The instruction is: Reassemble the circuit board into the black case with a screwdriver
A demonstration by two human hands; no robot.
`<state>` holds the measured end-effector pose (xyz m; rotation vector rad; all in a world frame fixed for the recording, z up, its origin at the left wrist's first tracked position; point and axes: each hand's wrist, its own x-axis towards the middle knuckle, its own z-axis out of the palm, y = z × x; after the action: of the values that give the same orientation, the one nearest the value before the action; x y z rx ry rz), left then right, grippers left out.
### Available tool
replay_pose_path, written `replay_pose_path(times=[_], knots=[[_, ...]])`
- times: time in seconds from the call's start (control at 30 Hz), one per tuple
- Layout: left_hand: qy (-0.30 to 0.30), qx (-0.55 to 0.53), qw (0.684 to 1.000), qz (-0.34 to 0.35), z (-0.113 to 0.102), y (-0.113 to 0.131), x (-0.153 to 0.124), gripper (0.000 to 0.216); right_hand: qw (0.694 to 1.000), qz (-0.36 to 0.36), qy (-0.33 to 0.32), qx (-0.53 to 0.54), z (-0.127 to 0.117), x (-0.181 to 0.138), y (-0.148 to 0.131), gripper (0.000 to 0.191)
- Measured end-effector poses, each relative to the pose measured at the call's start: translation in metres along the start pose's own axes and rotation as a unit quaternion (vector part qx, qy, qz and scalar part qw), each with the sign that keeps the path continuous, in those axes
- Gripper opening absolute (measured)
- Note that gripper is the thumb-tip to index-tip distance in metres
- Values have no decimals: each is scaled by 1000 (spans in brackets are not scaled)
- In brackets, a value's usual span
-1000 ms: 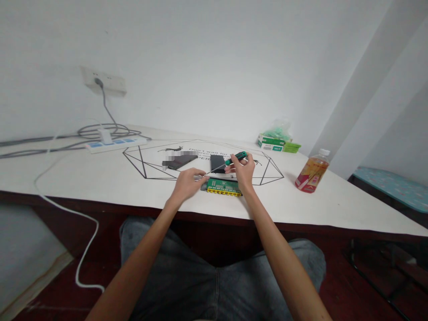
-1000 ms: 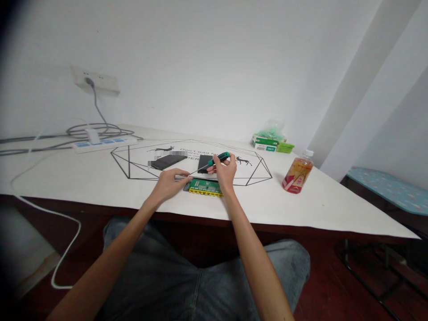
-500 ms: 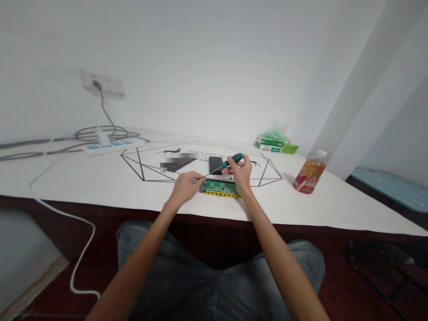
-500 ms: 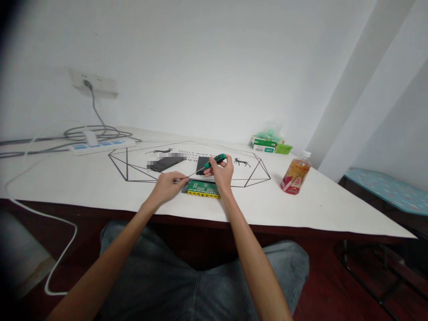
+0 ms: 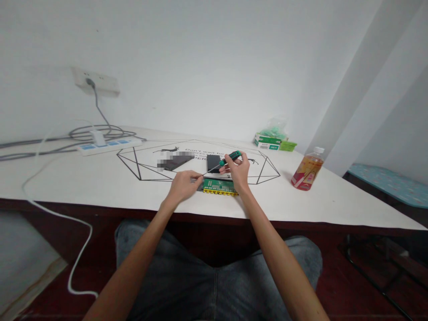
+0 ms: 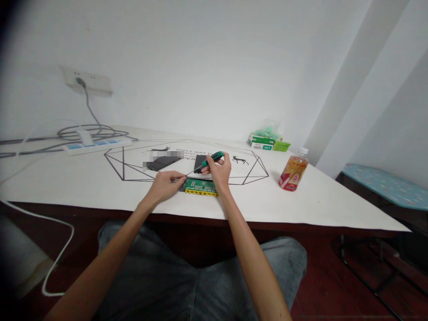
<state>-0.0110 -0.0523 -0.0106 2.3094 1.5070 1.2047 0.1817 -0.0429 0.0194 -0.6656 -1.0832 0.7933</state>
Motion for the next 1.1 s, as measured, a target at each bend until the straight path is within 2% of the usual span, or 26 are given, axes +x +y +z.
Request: replay_pose_path(times=[0.33, 0.53, 1.1], knots=[[-14, -15, 1000, 10, -1, -3, 1, 29, 1000, 3, -4, 5, 1, 0, -1, 47], [-5, -29, 1000, -5, 0, -6, 2, 27, 1000, -5, 20, 3, -1, 1, 0, 48], [-7, -61, 998, -1, 1, -9, 3, 30, 1000, 0, 8, 7, -1, 0, 0, 47]])
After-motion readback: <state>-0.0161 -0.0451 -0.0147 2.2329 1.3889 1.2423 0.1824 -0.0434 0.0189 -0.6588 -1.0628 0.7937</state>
